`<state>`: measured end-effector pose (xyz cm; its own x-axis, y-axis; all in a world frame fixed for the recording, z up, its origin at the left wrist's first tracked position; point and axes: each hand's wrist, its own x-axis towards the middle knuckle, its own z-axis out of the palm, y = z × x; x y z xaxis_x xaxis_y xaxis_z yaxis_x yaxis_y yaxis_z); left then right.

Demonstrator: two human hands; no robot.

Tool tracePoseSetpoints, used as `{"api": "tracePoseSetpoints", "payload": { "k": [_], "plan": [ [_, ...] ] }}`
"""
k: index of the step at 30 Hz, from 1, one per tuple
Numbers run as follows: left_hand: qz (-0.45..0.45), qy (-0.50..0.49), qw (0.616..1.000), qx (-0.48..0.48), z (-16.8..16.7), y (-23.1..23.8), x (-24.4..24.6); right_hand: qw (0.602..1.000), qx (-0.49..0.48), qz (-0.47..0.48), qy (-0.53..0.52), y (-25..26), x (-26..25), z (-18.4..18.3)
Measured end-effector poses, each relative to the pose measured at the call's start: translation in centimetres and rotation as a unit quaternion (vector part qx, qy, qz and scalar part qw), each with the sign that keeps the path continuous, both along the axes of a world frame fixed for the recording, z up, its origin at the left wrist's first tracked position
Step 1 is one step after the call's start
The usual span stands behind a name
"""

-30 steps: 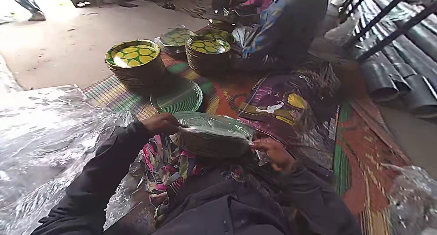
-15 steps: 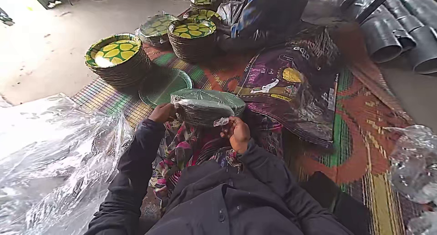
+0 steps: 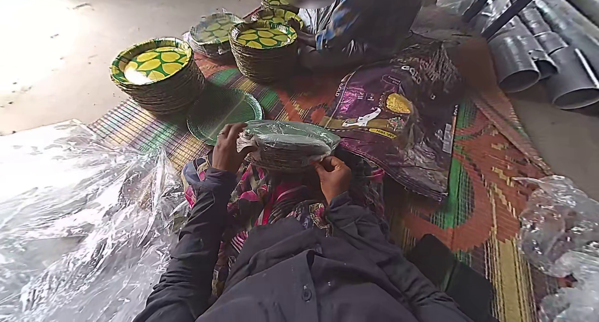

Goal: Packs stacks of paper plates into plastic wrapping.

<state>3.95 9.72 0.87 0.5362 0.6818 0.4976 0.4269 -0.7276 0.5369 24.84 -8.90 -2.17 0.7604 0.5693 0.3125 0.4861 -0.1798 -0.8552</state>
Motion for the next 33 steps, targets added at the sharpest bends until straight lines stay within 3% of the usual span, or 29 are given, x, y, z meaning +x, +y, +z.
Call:
{"api": "tracePoseSetpoints", "payload": {
  "k": [4, 7, 10, 13, 15, 17, 26, 29, 33],
  "plan": [
    [-0.091, -0.024, 0.987, 0.129, -1.8, 1.4, 0.2, 0.957, 0.028, 0.034, -0.288, 0.2, 3.2, -1.6],
    [-0.092, -0.032, 0.984, 0.147, -2.0, 0.9, 0.1, 0.890, 0.069, 0.097, -0.440, 0.8, 5.1, -2.5],
    [-0.075, -0.070, 0.985, 0.140, -2.2, 0.3, 0.4, 0.834, 0.137, 0.099, -0.526, 1.3, 6.1, -3.1],
    [-0.097, -0.108, 0.973, 0.182, -3.5, 0.0, 1.5, 0.807, 0.169, 0.092, -0.558, 2.1, 6.6, -2.7],
    [-0.131, -0.112, 0.957, 0.234, -4.4, 0.3, 1.8, 0.812, 0.165, 0.091, -0.552, 2.7, 6.8, -2.2],
    [-0.146, -0.089, 0.953, 0.251, -4.3, 0.9, 1.6, 0.844, 0.154, 0.070, -0.509, 3.4, 6.8, -1.7],
    [-0.234, 0.003, 0.947, 0.220, -2.3, 4.1, -0.4, 0.968, 0.026, 0.018, -0.249, 5.3, 3.8, 2.8],
    [-0.200, -0.006, 0.944, 0.263, -2.8, 4.0, -0.6, 0.982, -0.074, 0.055, -0.164, 4.9, 3.5, 4.3],
    [-0.125, -0.097, 0.946, 0.284, -3.2, 3.3, 0.2, 0.976, -0.149, 0.103, -0.120, 4.4, 3.5, 4.9]
  ]
}}
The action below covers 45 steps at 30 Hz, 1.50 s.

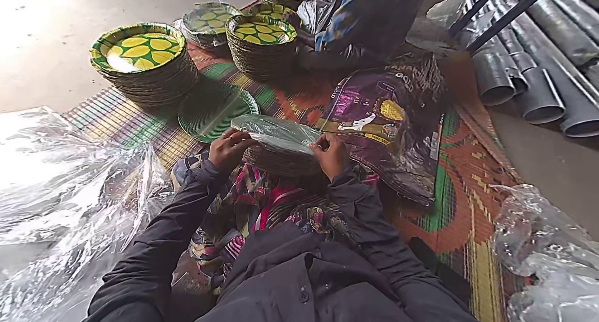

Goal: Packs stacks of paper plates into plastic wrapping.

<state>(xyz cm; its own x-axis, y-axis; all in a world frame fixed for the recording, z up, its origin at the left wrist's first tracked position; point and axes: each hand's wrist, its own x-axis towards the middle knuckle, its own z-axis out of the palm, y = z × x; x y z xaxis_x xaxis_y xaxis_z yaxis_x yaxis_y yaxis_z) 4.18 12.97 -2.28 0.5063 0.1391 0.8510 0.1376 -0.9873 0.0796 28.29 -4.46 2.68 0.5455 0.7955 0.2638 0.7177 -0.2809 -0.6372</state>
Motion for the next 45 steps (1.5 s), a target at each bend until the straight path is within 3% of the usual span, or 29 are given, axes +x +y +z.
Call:
{"api": "tracePoseSetpoints", "payload": {
  "k": [3, 6, 11, 15, 18, 22, 29, 34, 39, 45],
  "plan": [
    [0.082, -0.047, 0.980, -0.177, 0.9, -1.6, 0.3, 1.000, -0.014, 0.022, 0.001, -0.4, -0.3, -0.2],
    [0.195, 0.035, 0.910, -0.365, 2.9, -2.7, 0.5, 0.995, -0.064, 0.077, -0.004, -0.6, -1.4, -0.6],
    [0.224, 0.280, 0.846, -0.395, 3.7, -3.3, 0.5, 0.986, -0.093, 0.129, -0.042, -1.2, -3.1, -3.2],
    [0.170, 0.280, 0.893, -0.309, 1.7, -4.0, -0.2, 0.986, -0.061, 0.138, -0.074, -2.0, -3.5, -3.9],
    [0.079, 0.249, 0.944, -0.201, -0.4, -4.9, -2.1, 0.979, -0.038, 0.186, -0.078, -2.6, -2.9, -4.4],
    [0.029, 0.244, 0.959, -0.140, -1.1, -4.9, -3.3, 0.970, 0.016, 0.226, -0.087, -3.2, -2.6, -5.3],
    [-0.030, 0.125, 0.990, -0.056, -4.4, -2.9, -4.2, 0.960, 0.058, 0.246, -0.121, -3.2, -2.7, -6.0],
    [0.009, 0.110, 0.987, -0.114, -2.3, -4.3, -3.4, 0.961, 0.128, 0.202, -0.142, -3.1, -3.9, -5.8],
    [0.019, 0.002, 0.990, -0.140, -2.2, -5.3, -2.9, 0.962, 0.182, 0.175, -0.106, -3.3, -4.2, -5.3],
    [0.050, 0.009, 0.978, -0.203, -1.9, -6.5, -1.8, 0.982, 0.119, 0.145, 0.030, -3.9, -5.0, -4.1]
  ]
}}
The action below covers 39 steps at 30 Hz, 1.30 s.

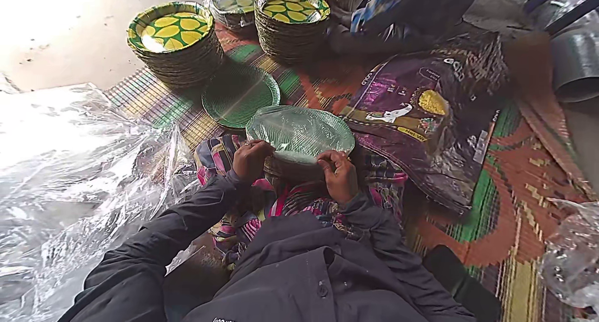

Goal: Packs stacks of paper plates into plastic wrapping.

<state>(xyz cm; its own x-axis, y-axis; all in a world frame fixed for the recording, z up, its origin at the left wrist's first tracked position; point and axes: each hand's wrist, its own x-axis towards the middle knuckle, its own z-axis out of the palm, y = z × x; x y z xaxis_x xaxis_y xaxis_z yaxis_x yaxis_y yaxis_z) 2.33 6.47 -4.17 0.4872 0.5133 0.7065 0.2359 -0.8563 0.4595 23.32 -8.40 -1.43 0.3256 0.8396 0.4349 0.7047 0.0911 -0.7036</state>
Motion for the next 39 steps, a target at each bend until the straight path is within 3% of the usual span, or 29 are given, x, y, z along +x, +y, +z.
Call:
{"api": "tracePoseSetpoints", "payload": {
  "k": [4, 10, 12, 14, 18, 22, 24, 30, 34, 36, 39],
  "plan": [
    [-0.017, 0.118, 0.977, -0.176, 3.7, -0.9, 0.2, 0.990, -0.135, 0.015, 0.040, 0.1, 0.4, 1.9],
    [-0.098, 0.216, 0.908, -0.345, 7.5, 0.0, -0.5, 0.975, -0.208, 0.053, 0.053, 0.4, 1.3, 2.9],
    [-0.079, 0.289, 0.900, -0.316, 8.1, -0.1, -0.2, 0.974, -0.219, 0.053, 0.017, 0.5, 0.8, 3.0],
    [-0.034, 0.327, 0.911, -0.248, 7.9, -1.1, 0.4, 0.983, -0.169, 0.046, -0.057, 0.6, 0.1, 2.1],
    [0.051, 0.265, 0.962, -0.030, 4.3, -2.6, 1.4, 0.975, -0.107, 0.042, -0.189, 1.0, -0.4, 0.5],
    [0.037, 0.252, 0.961, -0.104, 4.2, -2.0, 1.2, 0.946, -0.249, 0.044, -0.202, 0.9, -0.9, 1.4],
    [0.010, 0.249, 0.960, -0.125, 4.0, -0.7, 0.6, 0.942, -0.273, 0.038, -0.193, 0.9, -0.7, 1.7],
    [0.026, 0.172, 0.981, -0.091, 1.9, 0.3, 0.8, 0.967, -0.135, 0.057, -0.210, 0.7, 0.2, 0.1],
    [-0.019, 0.191, 0.972, -0.133, 4.8, 2.3, -0.1, 0.974, -0.085, 0.055, -0.204, 0.6, 0.7, -0.5],
    [-0.069, 0.255, 0.949, -0.173, 7.6, 4.2, -2.0, 0.977, -0.085, 0.048, -0.191, 0.7, 0.6, -0.5],
    [-0.150, 0.400, 0.872, -0.240, 10.9, 6.1, -5.3, 0.978, -0.099, 0.047, -0.177, 0.7, 0.4, -0.1]
  ]
}}
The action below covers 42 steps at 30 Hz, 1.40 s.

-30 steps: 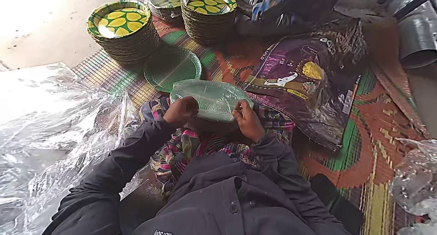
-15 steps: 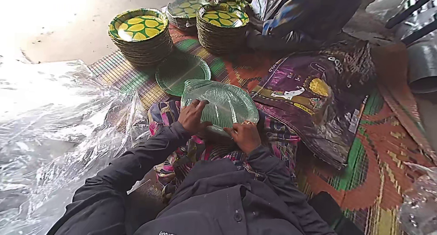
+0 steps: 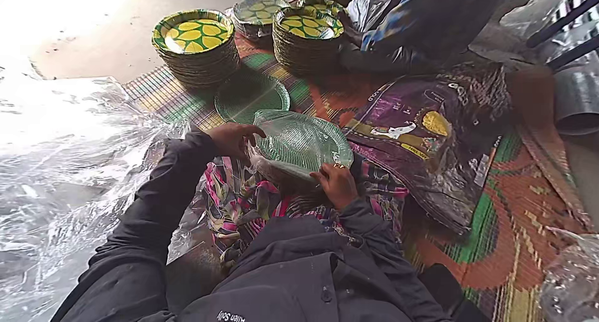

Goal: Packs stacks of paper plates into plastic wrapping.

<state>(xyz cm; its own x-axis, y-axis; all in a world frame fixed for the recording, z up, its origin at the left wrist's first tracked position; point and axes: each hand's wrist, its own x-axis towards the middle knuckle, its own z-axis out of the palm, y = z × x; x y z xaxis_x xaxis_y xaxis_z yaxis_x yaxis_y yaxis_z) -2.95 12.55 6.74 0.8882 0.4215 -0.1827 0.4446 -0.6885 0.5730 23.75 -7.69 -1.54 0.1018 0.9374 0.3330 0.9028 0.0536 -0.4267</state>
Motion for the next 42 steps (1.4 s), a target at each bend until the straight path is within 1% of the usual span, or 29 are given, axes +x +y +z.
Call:
{"api": "tracePoseSetpoints", "payload": {
  "k": [2, 6, 7, 8, 9, 11, 13, 14, 16, 18, 20, 21, 22, 23, 25, 26, 27, 28, 29, 31, 33, 34, 36, 37, 38, 39, 40, 41, 42],
  "plan": [
    [-0.038, 0.045, 0.998, 0.021, 0.4, -0.2, -0.7, 1.000, -0.004, -0.001, 0.003, 0.1, 0.0, 0.2],
    [-0.083, 0.054, 0.980, 0.172, -0.2, -2.6, 1.2, 1.000, -0.001, 0.000, 0.003, 0.2, 0.3, -0.1],
    [-0.123, 0.035, 0.964, 0.235, -0.8, -3.0, 1.5, 1.000, -0.003, -0.001, 0.002, 0.1, 0.3, -0.1],
    [-0.172, 0.003, 0.939, 0.298, -1.7, -3.1, 1.5, 1.000, -0.002, -0.002, 0.001, 0.1, 0.3, -0.2],
    [-0.221, -0.005, 0.911, 0.348, -2.4, -3.3, 1.4, 1.000, -0.004, -0.004, 0.001, 0.1, 0.3, -0.2],
    [-0.309, 0.004, 0.841, 0.444, -3.7, -3.6, 0.8, 1.000, -0.007, -0.006, 0.003, 0.4, 0.3, -0.1],
    [-0.375, 0.001, 0.779, 0.503, -4.9, -3.5, -0.2, 1.000, -0.008, -0.005, 0.006, 0.6, 0.2, -0.2],
    [-0.390, -0.029, 0.763, 0.515, -5.8, -3.1, -0.6, 1.000, -0.004, -0.002, 0.005, 0.7, 0.3, -0.4],
    [-0.398, -0.048, 0.761, 0.510, -7.2, -1.8, -0.9, 1.000, -0.004, 0.005, 0.001, 1.0, 0.4, -0.5],
    [-0.396, -0.056, 0.754, 0.521, -7.3, -1.2, -0.7, 1.000, -0.012, 0.006, 0.001, 1.2, 0.4, -0.4],
    [-0.390, -0.094, 0.726, 0.559, -7.3, -0.9, 0.1, 1.000, -0.016, 0.003, 0.001, 1.3, 0.4, -0.4],
    [-0.387, -0.108, 0.729, 0.553, -7.5, -0.8, 0.5, 1.000, -0.017, 0.002, -0.001, 1.2, 0.4, -0.5],
    [-0.393, -0.099, 0.747, 0.527, -7.7, -0.5, 0.5, 1.000, -0.018, 0.002, -0.002, 1.1, 0.5, -0.6],
    [-0.406, -0.060, 0.762, 0.501, -7.8, -0.2, 0.4, 1.000, -0.020, 0.002, -0.003, 1.1, 0.5, -0.7],
    [-0.422, 0.019, 0.775, 0.471, -7.7, 0.4, -0.3, 1.000, -0.026, 0.001, -0.002, 1.2, 0.6, -0.6],
    [-0.424, 0.037, 0.786, 0.449, -7.7, 0.7, -0.8, 1.000, -0.026, 0.002, 0.000, 1.2, 0.6, -0.6],
    [-0.423, 0.026, 0.786, 0.449, -7.9, 1.1, -1.2, 1.000, -0.026, 0.002, 0.003, 1.2, 0.6, -0.6],
    [-0.424, 0.083, 0.798, 0.420, -7.5, 1.1, -1.2, 1.000, -0.028, 0.001, 0.007, 1.2, 0.5, -0.6],
    [-0.425, 0.119, 0.801, 0.405, -7.2, 1.2, -1.0, 0.999, -0.032, 0.001, 0.008, 1.2, 0.5, -0.6],
    [-0.429, 0.138, 0.804, 0.389, -6.9, 1.3, -0.3, 0.999, -0.037, 0.001, 0.010, 1.3, 0.4, -0.5],
    [-0.428, 0.070, 0.813, 0.389, -7.1, 1.6, 0.8, 1.000, -0.028, 0.003, 0.009, 1.4, 0.5, -0.5],
    [-0.431, 0.042, 0.810, 0.396, -7.3, 1.6, 1.4, 1.000, -0.025, 0.003, 0.010, 1.3, 0.6, -0.6],
    [-0.446, 0.050, 0.802, 0.394, -7.2, 1.4, 1.8, 1.000, -0.025, -0.001, 0.016, 1.2, 0.7, -0.7],
    [-0.448, 0.037, 0.797, 0.404, -7.1, 1.1, 1.5, 1.000, -0.026, -0.002, 0.018, 1.0, 0.8, -0.7],
    [-0.441, 0.017, 0.802, 0.402, -6.8, 0.9, 1.0, 1.000, -0.022, -0.003, 0.020, 1.0, 0.9, -0.7],
    [-0.426, -0.034, 0.806, 0.409, -6.7, 0.7, 0.4, 1.000, -0.016, -0.002, 0.024, 1.1, 1.1, -0.8],
    [-0.396, -0.139, 0.800, 0.429, -6.9, 0.4, 0.1, 1.000, -0.012, 0.000, 0.029, 1.1, 1.3, -0.9],
    [-0.354, -0.203, 0.808, 0.425, -7.0, -0.1, -0.1, 0.999, -0.010, 0.001, 0.033, 1.2, 1.5, -1.0],
    [-0.289, -0.242, 0.839, 0.393, -7.0, -0.9, -0.3, 0.999, -0.012, 0.001, 0.036, 1.1, 1.4, -1.1]
  ]
}}
